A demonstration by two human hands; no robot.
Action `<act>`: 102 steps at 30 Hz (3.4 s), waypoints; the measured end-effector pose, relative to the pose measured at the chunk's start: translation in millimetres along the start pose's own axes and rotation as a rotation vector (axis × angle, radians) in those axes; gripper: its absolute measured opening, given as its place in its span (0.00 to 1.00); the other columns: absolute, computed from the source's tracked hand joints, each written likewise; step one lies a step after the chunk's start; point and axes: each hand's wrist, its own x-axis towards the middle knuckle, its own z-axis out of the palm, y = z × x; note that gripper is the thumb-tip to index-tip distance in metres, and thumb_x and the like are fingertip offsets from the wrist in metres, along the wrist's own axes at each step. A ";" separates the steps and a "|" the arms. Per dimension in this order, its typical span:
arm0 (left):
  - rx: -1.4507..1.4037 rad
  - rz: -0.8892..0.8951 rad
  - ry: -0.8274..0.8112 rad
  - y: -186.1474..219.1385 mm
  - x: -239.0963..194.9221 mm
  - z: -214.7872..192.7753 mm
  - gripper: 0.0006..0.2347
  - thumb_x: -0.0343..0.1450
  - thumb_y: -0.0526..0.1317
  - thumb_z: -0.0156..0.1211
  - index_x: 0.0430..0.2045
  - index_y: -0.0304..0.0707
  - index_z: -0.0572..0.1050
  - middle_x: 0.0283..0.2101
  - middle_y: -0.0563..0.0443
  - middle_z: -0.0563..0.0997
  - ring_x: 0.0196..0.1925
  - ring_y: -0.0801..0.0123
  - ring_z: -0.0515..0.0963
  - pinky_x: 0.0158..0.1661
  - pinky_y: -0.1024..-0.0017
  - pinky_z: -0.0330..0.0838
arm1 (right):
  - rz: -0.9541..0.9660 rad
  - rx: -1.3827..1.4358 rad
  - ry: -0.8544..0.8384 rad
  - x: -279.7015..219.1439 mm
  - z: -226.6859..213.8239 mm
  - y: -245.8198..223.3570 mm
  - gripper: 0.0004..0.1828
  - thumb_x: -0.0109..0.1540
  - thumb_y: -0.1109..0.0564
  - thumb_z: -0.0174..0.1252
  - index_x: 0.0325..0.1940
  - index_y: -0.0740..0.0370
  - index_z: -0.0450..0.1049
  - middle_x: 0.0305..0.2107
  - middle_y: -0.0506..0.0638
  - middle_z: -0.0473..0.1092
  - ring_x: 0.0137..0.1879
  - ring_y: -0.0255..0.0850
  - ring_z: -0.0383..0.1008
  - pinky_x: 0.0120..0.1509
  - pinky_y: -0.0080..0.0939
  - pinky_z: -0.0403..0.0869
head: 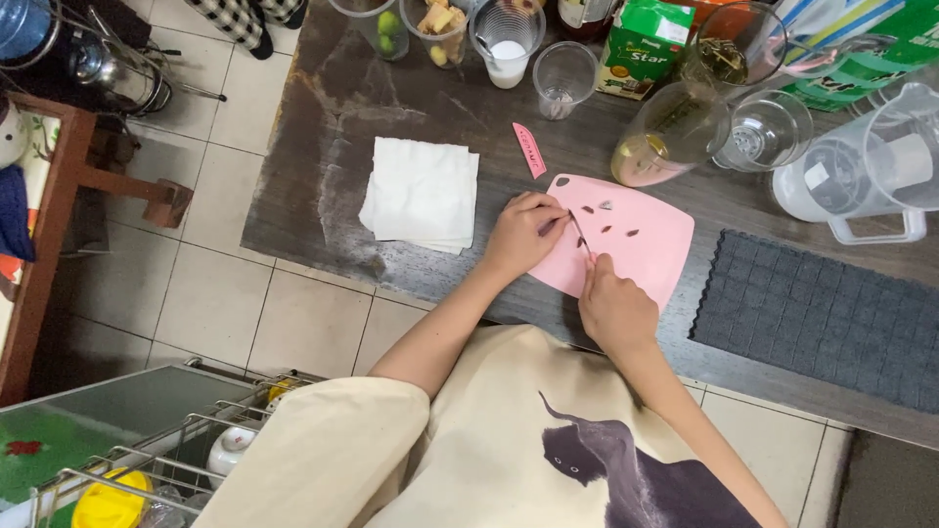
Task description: The person uses a pink knife to slice small, dark pieces of fruit on a pink cutting board. They repeatedly cut the fruit into smaller pieces and gather them on the board.
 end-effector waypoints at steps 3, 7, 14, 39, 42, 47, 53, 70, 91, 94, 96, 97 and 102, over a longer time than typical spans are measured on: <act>0.012 -0.011 -0.002 2.4 1.0 -0.8 0.02 0.64 0.35 0.69 0.26 0.44 0.84 0.33 0.56 0.83 0.39 0.66 0.83 0.45 0.71 0.76 | -0.010 -0.007 0.014 0.8 -1.4 -1.5 0.24 0.74 0.44 0.26 0.47 0.58 0.66 0.28 0.69 0.76 0.40 0.63 0.82 0.41 0.60 0.78; 0.017 -0.003 0.009 -1.1 -1.0 2.5 0.02 0.64 0.36 0.70 0.26 0.45 0.84 0.33 0.56 0.83 0.39 0.66 0.83 0.45 0.71 0.76 | -0.032 -0.030 0.025 6.4 2.6 -0.9 0.23 0.73 0.45 0.28 0.46 0.58 0.67 0.28 0.67 0.76 0.38 0.62 0.82 0.39 0.60 0.78; 0.062 0.032 0.002 -4.1 -3.4 6.6 0.01 0.64 0.36 0.68 0.25 0.45 0.84 0.33 0.54 0.83 0.39 0.64 0.83 0.45 0.69 0.76 | -0.018 -0.029 0.018 6.7 4.9 -2.4 0.24 0.73 0.43 0.28 0.48 0.59 0.67 0.30 0.67 0.76 0.42 0.62 0.81 0.43 0.63 0.78; 0.078 0.020 0.031 13.4 1.3 -5.7 0.01 0.65 0.36 0.66 0.23 0.43 0.83 0.32 0.53 0.82 0.37 0.63 0.83 0.41 0.69 0.77 | 0.041 -0.093 -0.016 -1.4 20.8 7.8 0.22 0.72 0.42 0.29 0.47 0.54 0.65 0.30 0.63 0.77 0.43 0.60 0.82 0.47 0.61 0.79; 0.079 0.022 0.031 15.4 2.9 -7.5 0.01 0.65 0.35 0.66 0.22 0.44 0.83 0.32 0.53 0.82 0.37 0.63 0.83 0.41 0.68 0.77 | 0.034 -0.108 0.000 -5.6 19.7 8.4 0.21 0.72 0.43 0.29 0.46 0.54 0.66 0.30 0.63 0.77 0.42 0.58 0.83 0.45 0.59 0.80; 0.074 0.017 0.034 11.5 1.8 -2.2 0.02 0.64 0.35 0.66 0.22 0.45 0.83 0.32 0.54 0.83 0.37 0.64 0.83 0.42 0.70 0.76 | 0.071 -0.102 -0.016 -8.5 20.7 13.0 0.24 0.73 0.41 0.26 0.47 0.54 0.67 0.31 0.63 0.77 0.44 0.59 0.83 0.47 0.59 0.79; 0.050 0.003 0.005 7.8 2.4 -8.3 0.01 0.64 0.35 0.67 0.24 0.45 0.83 0.33 0.54 0.83 0.39 0.63 0.83 0.43 0.69 0.76 | 0.094 -0.078 -0.017 -16.3 24.3 17.7 0.26 0.73 0.38 0.27 0.47 0.53 0.66 0.31 0.63 0.77 0.45 0.60 0.82 0.48 0.59 0.79; -0.022 -0.032 -0.023 9.7 0.9 -9.6 0.02 0.64 0.34 0.68 0.26 0.42 0.83 0.35 0.51 0.83 0.40 0.64 0.83 0.46 0.70 0.78 | 0.141 0.217 -0.090 -33.4 -16.1 8.9 0.33 0.73 0.36 0.27 0.52 0.59 0.72 0.38 0.74 0.76 0.55 0.69 0.76 0.57 0.64 0.74; -0.045 -0.038 0.015 1.9 -1.1 -4.1 0.08 0.60 0.32 0.64 0.30 0.42 0.84 0.40 0.49 0.81 0.44 0.62 0.81 0.47 0.70 0.78 | 0.350 1.576 -0.529 -10.2 24.3 63.2 0.23 0.75 0.39 0.34 0.34 0.55 0.58 0.13 0.37 0.37 0.11 0.27 0.34 0.14 0.21 0.41; -0.044 -0.045 -0.004 -0.3 -1.8 -4.2 0.09 0.60 0.32 0.64 0.30 0.45 0.84 0.40 0.51 0.80 0.43 0.63 0.81 0.47 0.71 0.78 | 0.345 1.591 -0.522 -15.1 24.3 64.3 0.23 0.74 0.38 0.37 0.33 0.55 0.58 0.12 0.37 0.38 0.09 0.27 0.35 0.13 0.23 0.41; -0.062 -0.036 -0.020 -3.7 -3.6 -1.9 0.10 0.59 0.32 0.65 0.31 0.45 0.84 0.42 0.51 0.80 0.44 0.64 0.80 0.49 0.70 0.77 | 0.310 1.326 -0.332 -26.8 10.8 51.5 0.24 0.74 0.40 0.37 0.32 0.58 0.61 0.13 0.39 0.42 0.10 0.32 0.38 0.16 0.29 0.43; -0.062 -0.036 -0.021 -3.7 -3.0 -3.7 0.10 0.59 0.32 0.65 0.31 0.45 0.84 0.42 0.51 0.80 0.44 0.64 0.80 0.49 0.70 0.77 | 0.311 1.327 -0.332 -22.5 17.2 51.9 0.24 0.74 0.40 0.37 0.32 0.58 0.61 0.13 0.39 0.42 0.10 0.32 0.38 0.16 0.29 0.43; -0.114 -0.043 -0.064 2.1 -1.1 -12.3 0.08 0.59 0.34 0.69 0.29 0.44 0.84 0.42 0.49 0.80 0.46 0.61 0.80 0.51 0.67 0.76 | 0.177 0.553 -0.196 -16.6 24.3 49.9 0.34 0.70 0.32 0.39 0.51 0.61 0.80 0.39 0.67 0.78 0.58 0.61 0.75 0.61 0.58 0.72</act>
